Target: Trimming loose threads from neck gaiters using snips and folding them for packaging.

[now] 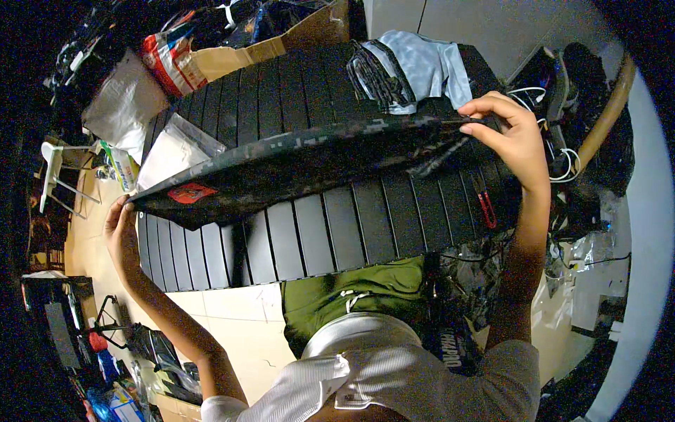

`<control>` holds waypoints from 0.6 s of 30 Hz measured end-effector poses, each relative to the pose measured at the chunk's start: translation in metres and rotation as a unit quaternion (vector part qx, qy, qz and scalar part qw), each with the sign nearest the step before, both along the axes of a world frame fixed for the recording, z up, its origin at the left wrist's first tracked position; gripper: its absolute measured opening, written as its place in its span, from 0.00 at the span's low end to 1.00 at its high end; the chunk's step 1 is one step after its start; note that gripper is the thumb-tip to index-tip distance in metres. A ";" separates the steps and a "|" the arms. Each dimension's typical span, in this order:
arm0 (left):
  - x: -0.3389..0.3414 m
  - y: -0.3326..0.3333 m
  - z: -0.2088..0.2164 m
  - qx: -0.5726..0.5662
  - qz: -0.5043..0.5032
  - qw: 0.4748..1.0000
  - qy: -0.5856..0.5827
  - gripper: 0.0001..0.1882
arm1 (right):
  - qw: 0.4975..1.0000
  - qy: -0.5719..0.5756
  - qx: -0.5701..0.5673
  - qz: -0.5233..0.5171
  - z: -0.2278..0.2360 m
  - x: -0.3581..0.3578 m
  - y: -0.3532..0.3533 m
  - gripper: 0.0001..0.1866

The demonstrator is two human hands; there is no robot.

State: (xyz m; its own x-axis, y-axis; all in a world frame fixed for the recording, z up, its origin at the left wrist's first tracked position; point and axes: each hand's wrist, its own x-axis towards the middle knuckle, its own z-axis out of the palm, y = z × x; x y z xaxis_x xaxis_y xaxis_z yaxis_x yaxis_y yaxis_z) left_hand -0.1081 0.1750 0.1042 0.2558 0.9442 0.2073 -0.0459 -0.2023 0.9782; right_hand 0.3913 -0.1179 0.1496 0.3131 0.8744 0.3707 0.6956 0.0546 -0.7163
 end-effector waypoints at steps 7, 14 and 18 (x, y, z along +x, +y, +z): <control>-0.016 0.009 -0.003 -0.007 -0.003 1.000 0.025 0.09 | 0.995 -0.014 -0.084 0.045 -0.002 0.010 0.004 0.07; -0.007 0.029 -0.006 -0.020 -0.011 0.997 0.073 0.06 | 0.957 0.222 -0.170 0.074 -0.021 0.046 0.013 0.06; 0.027 0.041 -0.006 -0.078 0.006 0.997 -0.011 0.07 | 0.959 0.271 -0.072 0.050 -0.027 0.060 0.031 0.10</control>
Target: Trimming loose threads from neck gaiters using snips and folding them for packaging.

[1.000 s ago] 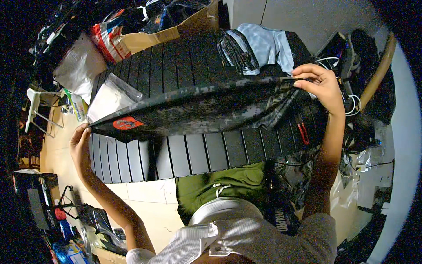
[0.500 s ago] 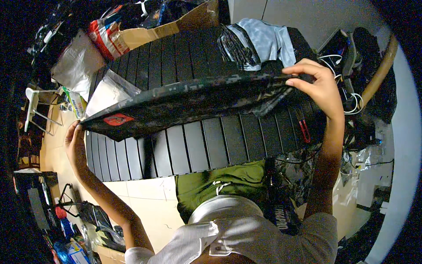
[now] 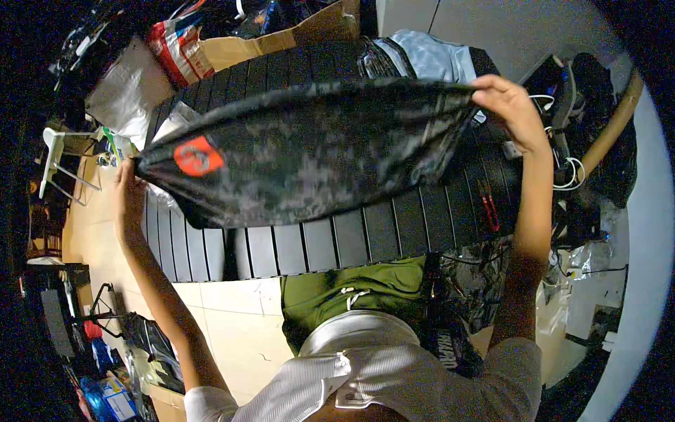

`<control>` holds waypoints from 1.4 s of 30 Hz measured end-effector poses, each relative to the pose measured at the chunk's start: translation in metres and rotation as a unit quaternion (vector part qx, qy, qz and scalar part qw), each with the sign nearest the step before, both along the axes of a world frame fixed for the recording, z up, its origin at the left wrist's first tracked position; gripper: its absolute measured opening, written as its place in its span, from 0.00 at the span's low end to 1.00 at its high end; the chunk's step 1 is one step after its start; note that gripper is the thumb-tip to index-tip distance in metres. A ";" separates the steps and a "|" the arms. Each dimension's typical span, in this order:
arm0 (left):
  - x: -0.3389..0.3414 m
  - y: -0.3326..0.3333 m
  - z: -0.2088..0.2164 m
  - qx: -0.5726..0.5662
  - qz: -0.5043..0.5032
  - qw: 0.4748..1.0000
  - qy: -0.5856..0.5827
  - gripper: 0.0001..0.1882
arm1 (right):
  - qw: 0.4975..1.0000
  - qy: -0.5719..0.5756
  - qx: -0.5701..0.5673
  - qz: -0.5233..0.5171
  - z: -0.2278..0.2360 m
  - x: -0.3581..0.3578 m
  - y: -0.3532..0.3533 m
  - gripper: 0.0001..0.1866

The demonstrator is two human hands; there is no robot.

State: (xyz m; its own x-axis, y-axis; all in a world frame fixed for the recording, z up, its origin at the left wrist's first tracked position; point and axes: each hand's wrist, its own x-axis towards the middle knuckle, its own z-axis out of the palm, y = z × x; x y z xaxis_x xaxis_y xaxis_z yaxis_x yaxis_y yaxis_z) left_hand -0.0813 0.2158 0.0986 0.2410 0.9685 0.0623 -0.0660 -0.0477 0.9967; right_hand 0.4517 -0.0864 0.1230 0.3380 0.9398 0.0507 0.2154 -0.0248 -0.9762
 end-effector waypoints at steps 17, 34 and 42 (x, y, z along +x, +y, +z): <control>0.011 -0.138 -0.065 0.097 -0.203 0.875 0.430 0.11 | 0.976 -0.113 -0.176 -0.053 -0.106 -0.041 -0.098 0.14; 0.126 -0.096 -0.156 0.339 0.095 0.796 0.492 0.16 | 0.850 -0.469 -0.112 -0.214 -0.156 -0.015 0.047 0.13; 0.125 -0.097 -0.155 0.343 0.100 0.787 0.503 0.16 | 0.917 -0.332 -0.091 -0.202 -0.147 -0.010 0.044 0.10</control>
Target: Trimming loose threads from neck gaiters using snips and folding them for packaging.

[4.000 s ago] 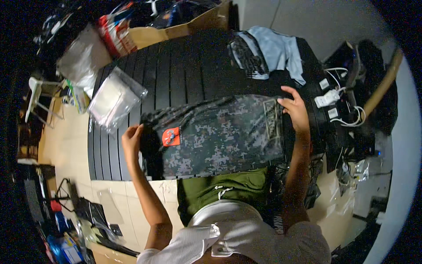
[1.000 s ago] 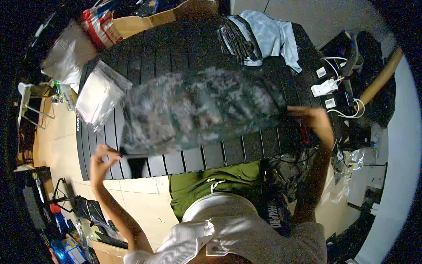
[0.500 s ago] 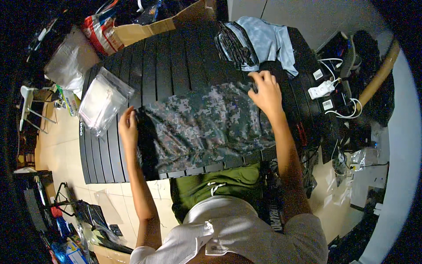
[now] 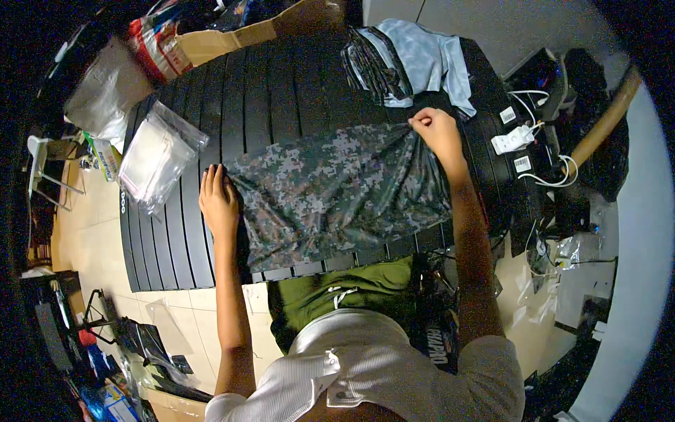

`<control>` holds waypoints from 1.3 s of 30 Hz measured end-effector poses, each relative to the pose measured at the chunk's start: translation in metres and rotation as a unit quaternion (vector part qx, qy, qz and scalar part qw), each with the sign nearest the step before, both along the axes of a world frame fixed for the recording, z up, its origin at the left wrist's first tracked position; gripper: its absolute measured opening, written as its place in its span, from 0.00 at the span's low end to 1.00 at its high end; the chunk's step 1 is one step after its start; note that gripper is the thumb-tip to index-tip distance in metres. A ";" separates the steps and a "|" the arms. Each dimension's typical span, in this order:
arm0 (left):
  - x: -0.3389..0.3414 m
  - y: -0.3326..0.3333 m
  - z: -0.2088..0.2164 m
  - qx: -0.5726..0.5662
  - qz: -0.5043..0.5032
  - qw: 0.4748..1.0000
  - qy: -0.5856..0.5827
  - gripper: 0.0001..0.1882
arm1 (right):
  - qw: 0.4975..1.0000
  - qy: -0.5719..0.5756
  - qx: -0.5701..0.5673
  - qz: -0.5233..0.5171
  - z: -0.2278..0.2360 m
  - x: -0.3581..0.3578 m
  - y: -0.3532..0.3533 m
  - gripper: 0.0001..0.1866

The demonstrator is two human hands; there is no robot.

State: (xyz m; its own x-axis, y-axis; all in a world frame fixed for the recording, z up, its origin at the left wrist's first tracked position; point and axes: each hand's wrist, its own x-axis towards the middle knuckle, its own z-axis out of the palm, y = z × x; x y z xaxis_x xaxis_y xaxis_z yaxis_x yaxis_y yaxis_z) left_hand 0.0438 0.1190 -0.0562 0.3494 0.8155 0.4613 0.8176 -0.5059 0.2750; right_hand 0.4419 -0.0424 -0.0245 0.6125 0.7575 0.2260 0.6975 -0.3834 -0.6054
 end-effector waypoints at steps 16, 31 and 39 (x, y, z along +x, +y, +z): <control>-0.003 0.000 0.000 -0.020 -0.001 1.000 -0.014 0.17 | 0.986 -0.086 0.044 -0.135 -0.022 0.019 0.009 0.14; -0.010 0.001 -0.002 -0.071 0.039 0.996 0.024 0.20 | 0.976 -0.141 0.075 0.151 0.003 -0.056 -0.016 0.09; -0.023 0.005 -0.005 -0.063 0.064 0.994 0.062 0.22 | 0.975 -0.200 -0.083 0.050 -0.027 -0.038 -0.045 0.27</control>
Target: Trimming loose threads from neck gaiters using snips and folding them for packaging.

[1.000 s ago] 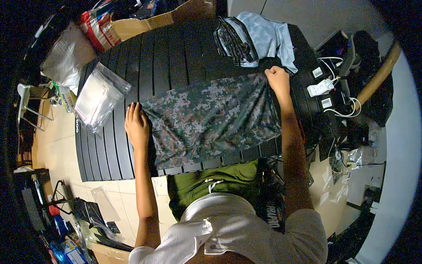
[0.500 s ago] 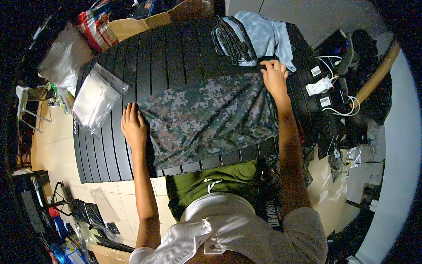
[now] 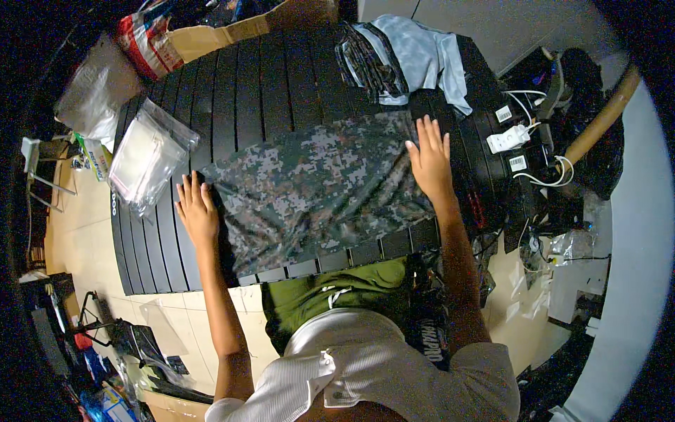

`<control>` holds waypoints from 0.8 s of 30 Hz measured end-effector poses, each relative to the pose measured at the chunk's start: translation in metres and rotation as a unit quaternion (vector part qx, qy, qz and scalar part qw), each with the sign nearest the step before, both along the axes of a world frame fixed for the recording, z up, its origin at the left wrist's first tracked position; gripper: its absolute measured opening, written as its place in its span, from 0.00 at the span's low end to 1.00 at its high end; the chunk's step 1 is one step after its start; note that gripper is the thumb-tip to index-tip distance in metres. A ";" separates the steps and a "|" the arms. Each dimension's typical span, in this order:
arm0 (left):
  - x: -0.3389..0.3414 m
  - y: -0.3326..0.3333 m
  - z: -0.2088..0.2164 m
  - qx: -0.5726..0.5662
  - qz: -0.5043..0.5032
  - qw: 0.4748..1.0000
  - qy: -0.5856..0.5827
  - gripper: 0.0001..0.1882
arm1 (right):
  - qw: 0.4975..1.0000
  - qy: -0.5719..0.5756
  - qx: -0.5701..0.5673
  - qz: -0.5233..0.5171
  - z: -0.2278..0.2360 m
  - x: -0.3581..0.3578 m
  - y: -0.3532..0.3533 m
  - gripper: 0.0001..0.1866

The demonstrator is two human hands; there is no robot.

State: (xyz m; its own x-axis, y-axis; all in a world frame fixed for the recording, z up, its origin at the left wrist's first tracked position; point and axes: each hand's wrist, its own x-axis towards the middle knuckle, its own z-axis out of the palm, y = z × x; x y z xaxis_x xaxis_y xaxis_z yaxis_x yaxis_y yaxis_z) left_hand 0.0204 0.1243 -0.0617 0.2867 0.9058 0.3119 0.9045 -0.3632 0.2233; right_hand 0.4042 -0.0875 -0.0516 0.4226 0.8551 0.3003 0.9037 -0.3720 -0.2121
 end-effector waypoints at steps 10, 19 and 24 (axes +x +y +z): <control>-0.017 -0.029 0.013 -0.026 -0.086 0.992 0.086 0.24 | 0.983 -0.054 -0.148 0.097 0.028 -0.020 -0.023 0.34; -0.040 -0.064 0.041 -0.018 -0.164 0.979 -0.121 0.20 | 0.988 0.115 0.102 0.009 0.021 -0.010 -0.084 0.17; -0.072 -0.101 0.037 -0.086 -0.164 0.981 -0.060 0.21 | 0.967 0.222 -0.060 -0.113 0.041 -0.058 -0.106 0.13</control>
State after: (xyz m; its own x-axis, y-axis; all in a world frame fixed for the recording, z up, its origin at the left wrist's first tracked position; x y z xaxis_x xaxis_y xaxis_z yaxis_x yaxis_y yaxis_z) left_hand -0.0512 0.0230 -0.0248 0.5426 0.8129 0.2117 0.7083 -0.5782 0.4049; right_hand 0.3460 -0.1934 -0.0103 0.6675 0.7429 -0.0493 0.6256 -0.5956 -0.5039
